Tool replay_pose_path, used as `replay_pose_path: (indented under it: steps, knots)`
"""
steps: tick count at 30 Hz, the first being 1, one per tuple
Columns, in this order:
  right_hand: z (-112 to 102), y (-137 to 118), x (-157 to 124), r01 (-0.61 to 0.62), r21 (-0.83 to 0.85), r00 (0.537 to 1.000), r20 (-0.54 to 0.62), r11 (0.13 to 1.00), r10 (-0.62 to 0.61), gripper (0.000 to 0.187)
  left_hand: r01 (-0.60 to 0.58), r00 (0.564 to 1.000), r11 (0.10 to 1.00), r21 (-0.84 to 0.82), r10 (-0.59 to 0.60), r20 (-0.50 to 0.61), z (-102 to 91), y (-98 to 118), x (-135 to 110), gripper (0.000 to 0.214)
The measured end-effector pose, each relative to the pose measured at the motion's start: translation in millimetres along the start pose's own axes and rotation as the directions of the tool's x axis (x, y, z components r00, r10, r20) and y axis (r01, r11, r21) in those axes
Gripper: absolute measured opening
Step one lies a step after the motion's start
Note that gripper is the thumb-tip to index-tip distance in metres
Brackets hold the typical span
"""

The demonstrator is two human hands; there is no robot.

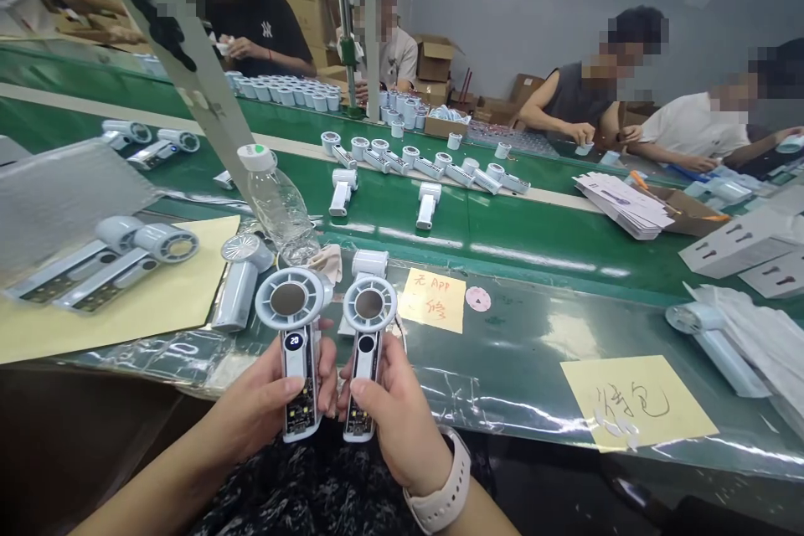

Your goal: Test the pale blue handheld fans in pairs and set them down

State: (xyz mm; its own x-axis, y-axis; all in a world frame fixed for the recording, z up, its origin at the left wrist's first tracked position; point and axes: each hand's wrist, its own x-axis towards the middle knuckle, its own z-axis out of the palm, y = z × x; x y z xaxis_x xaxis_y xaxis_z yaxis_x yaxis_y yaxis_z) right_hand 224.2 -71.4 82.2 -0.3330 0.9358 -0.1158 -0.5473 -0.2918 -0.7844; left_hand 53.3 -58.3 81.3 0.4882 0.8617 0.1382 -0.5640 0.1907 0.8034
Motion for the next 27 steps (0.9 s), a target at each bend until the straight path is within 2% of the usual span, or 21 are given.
replay_pose_path:
  steps: [2,6,8,11,12,16,21,27]
  knots:
    - [0,0,0,-0.005,-0.008,1.0,0.023,1.0,0.005,0.038,-0.021,0.999,0.999,-0.029,0.022,0.03,-1.4,-1,0,0.027]
    - [0,1,-1,-0.022,-0.042,1.0,-0.007,0.999,0.022,0.043,-0.004,1.0,0.999,-0.032,0.003,-0.013,0.5,0,2,0.027]
    - [0,3,-1,-0.02,-0.037,0.999,-0.044,0.999,0.018,0.04,0.013,0.995,1.0,-0.019,-0.015,-0.098,1.4,0,4,0.029]
    - [-2,5,-1,-0.008,-0.041,0.995,-0.105,0.999,0.003,0.037,0.015,0.966,1.0,0.018,-0.01,-0.259,1.2,-1,3,0.031]
    - [-3,6,-1,-0.003,-0.042,0.994,-0.105,0.999,-0.001,0.036,0.012,0.96,1.0,0.021,-0.005,-0.28,1.1,-1,3,0.032]
    - [-5,6,-3,0.037,-0.022,0.999,-0.017,0.999,-0.037,0.035,0.002,0.977,0.998,0.062,0.011,-0.213,2.9,0,-1,0.032]
    - [-3,4,-4,0.066,0.006,0.996,-0.066,0.998,-0.065,0.029,0.04,0.978,0.996,0.083,-0.022,-0.207,8.3,2,-2,0.03]
    - [1,1,-7,0.022,-0.001,0.999,-0.036,1.0,-0.022,0.034,0.059,0.981,0.997,0.057,-0.047,-0.19,12.2,4,-2,0.033]
